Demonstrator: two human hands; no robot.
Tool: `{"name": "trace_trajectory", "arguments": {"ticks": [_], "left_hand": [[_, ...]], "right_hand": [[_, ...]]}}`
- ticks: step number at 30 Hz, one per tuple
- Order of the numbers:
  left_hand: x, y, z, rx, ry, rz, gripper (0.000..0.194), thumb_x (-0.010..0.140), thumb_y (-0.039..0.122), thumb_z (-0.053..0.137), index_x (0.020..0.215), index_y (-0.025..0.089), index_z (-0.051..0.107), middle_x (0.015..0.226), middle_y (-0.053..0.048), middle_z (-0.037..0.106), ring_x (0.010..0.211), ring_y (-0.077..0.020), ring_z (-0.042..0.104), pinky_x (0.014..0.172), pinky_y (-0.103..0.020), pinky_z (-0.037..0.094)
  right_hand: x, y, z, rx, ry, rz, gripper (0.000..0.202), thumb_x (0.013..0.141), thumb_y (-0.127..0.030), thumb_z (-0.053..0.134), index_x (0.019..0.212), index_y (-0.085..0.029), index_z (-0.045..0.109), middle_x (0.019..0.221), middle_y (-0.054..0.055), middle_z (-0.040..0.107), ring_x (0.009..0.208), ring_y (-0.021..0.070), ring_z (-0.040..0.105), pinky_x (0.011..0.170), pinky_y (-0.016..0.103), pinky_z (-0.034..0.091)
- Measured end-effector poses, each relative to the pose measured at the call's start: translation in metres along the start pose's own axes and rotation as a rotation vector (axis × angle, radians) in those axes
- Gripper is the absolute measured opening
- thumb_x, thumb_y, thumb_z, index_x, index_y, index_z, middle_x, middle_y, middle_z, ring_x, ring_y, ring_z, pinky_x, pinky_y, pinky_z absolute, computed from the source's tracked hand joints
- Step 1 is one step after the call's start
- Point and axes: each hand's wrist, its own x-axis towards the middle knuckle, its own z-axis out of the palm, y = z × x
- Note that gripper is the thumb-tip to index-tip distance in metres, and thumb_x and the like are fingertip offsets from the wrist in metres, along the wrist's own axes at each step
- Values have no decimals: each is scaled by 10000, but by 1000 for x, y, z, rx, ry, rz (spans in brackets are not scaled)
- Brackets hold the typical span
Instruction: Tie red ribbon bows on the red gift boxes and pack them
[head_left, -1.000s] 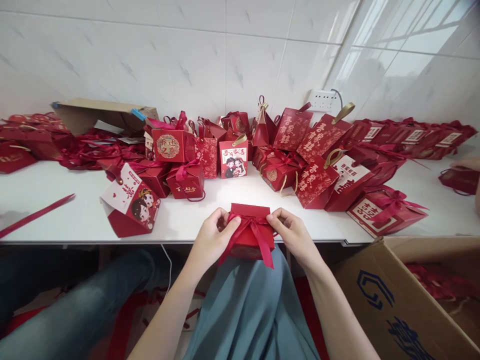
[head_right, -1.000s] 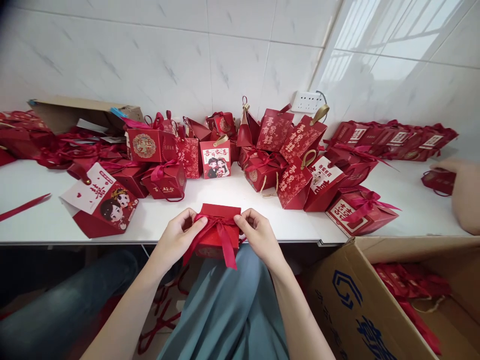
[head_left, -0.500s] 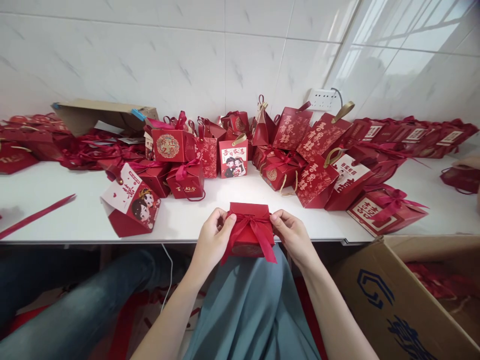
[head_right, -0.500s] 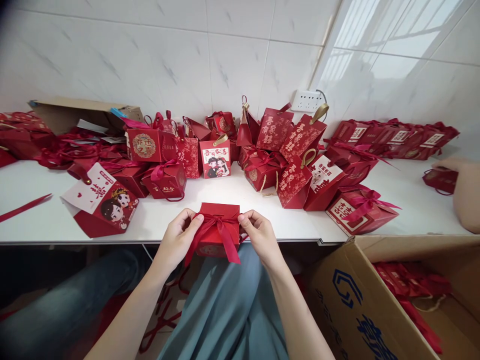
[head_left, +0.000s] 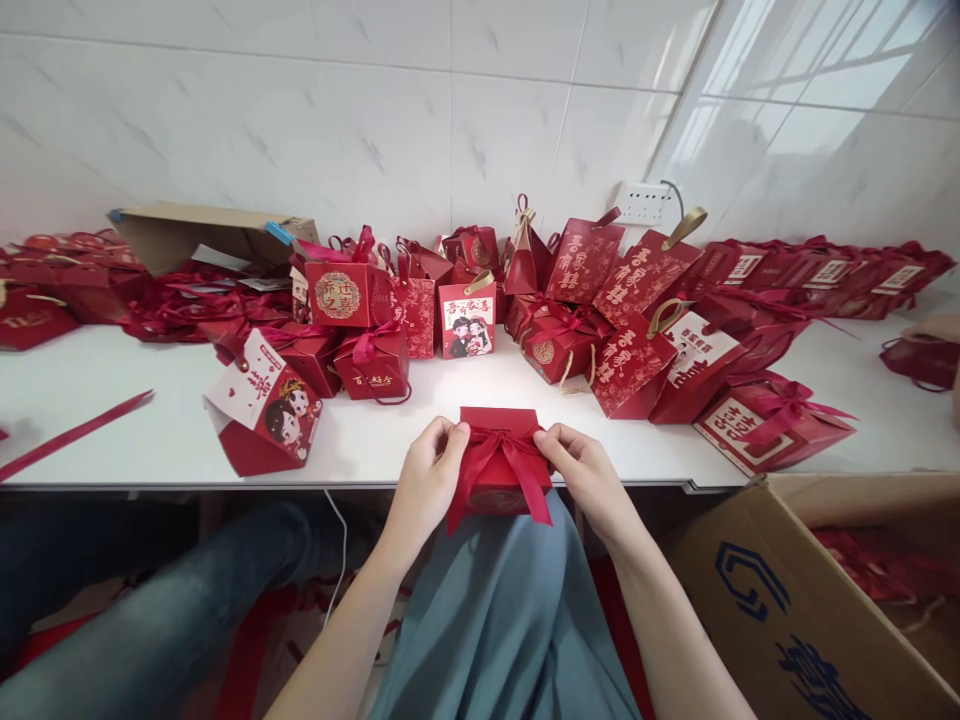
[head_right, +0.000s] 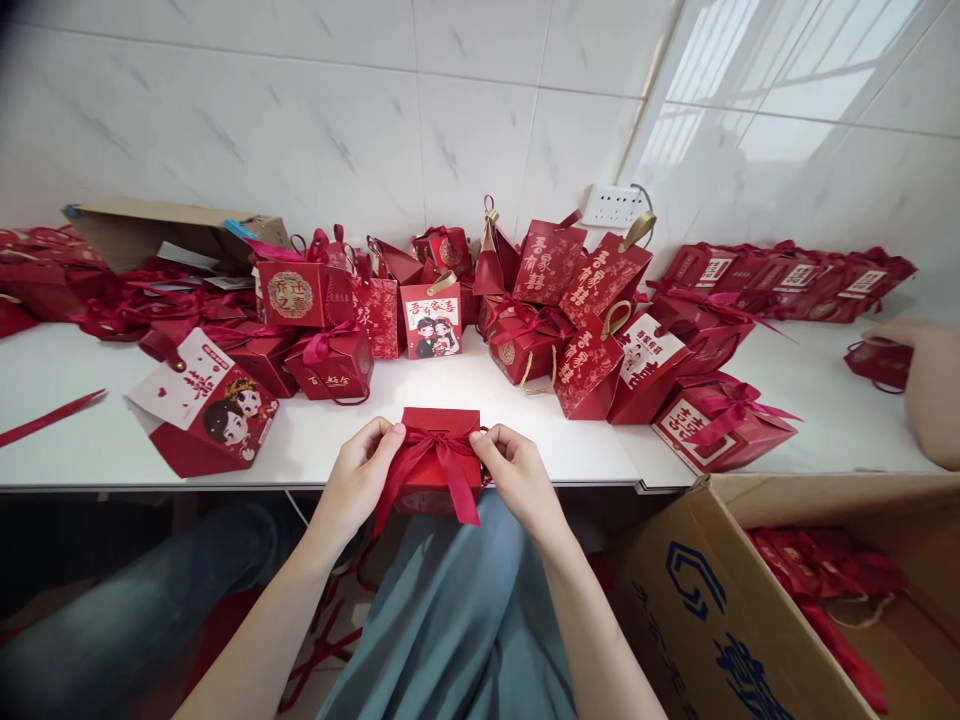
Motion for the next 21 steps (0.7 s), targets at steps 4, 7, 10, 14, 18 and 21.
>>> {"name": "trace_trajectory", "arguments": {"ticks": [4, 7, 10, 14, 18, 21], "left_hand": [[-1, -2, 1, 33, 8, 1, 317, 861, 398, 422, 620, 202, 360, 573, 54, 349, 561, -110, 373, 563, -234, 309], [-2, -4, 2, 40, 17, 22, 302, 867, 376, 413, 624, 204, 364, 577, 53, 353, 559, -110, 377, 559, -232, 316], [-3, -4, 2, 45, 27, 31, 300, 867, 375, 417, 624, 205, 367, 575, 53, 355, 552, -111, 381, 552, -230, 322], [-2, -1, 0, 26, 4, 8, 319, 865, 399, 428, 621, 203, 367, 574, 54, 351, 544, -106, 371, 540, -225, 321], [-2, 1, -3, -10, 7, -7, 324, 847, 447, 463, 649, 194, 419, 585, 56, 391, 549, -98, 392, 555, -222, 336], [-3, 4, -2, -26, 28, -4, 279, 812, 450, 519, 729, 186, 488, 674, 29, 499, 613, -113, 473, 598, -232, 389]], "right_hand": [[2, 4, -4, 113, -16, -1, 414, 704, -536, 679, 606, -187, 479, 576, -41, 502, 546, 95, 427, 549, 229, 336], [3, 7, -4, 219, -36, 38, 402, 702, -509, 697, 607, -192, 470, 593, -36, 524, 542, 97, 451, 550, 231, 360], [4, 12, -2, 291, -48, 80, 401, 709, -516, 688, 620, -200, 459, 598, -29, 518, 541, 111, 460, 546, 245, 383], [2, 16, -8, 155, 17, -11, 387, 758, -573, 616, 710, -208, 496, 639, -17, 517, 597, 137, 509, 591, 267, 431], [-6, 13, -22, -119, -86, -275, 816, 550, -651, 739, 1203, -270, 433, 1229, 106, 515, 1160, 271, 489, 898, 390, 446], [-11, 10, -23, -358, -239, -274, 1168, 484, -522, 837, 1410, -278, 169, 1480, 152, 233, 1352, 307, 282, 1064, 485, 314]]}}
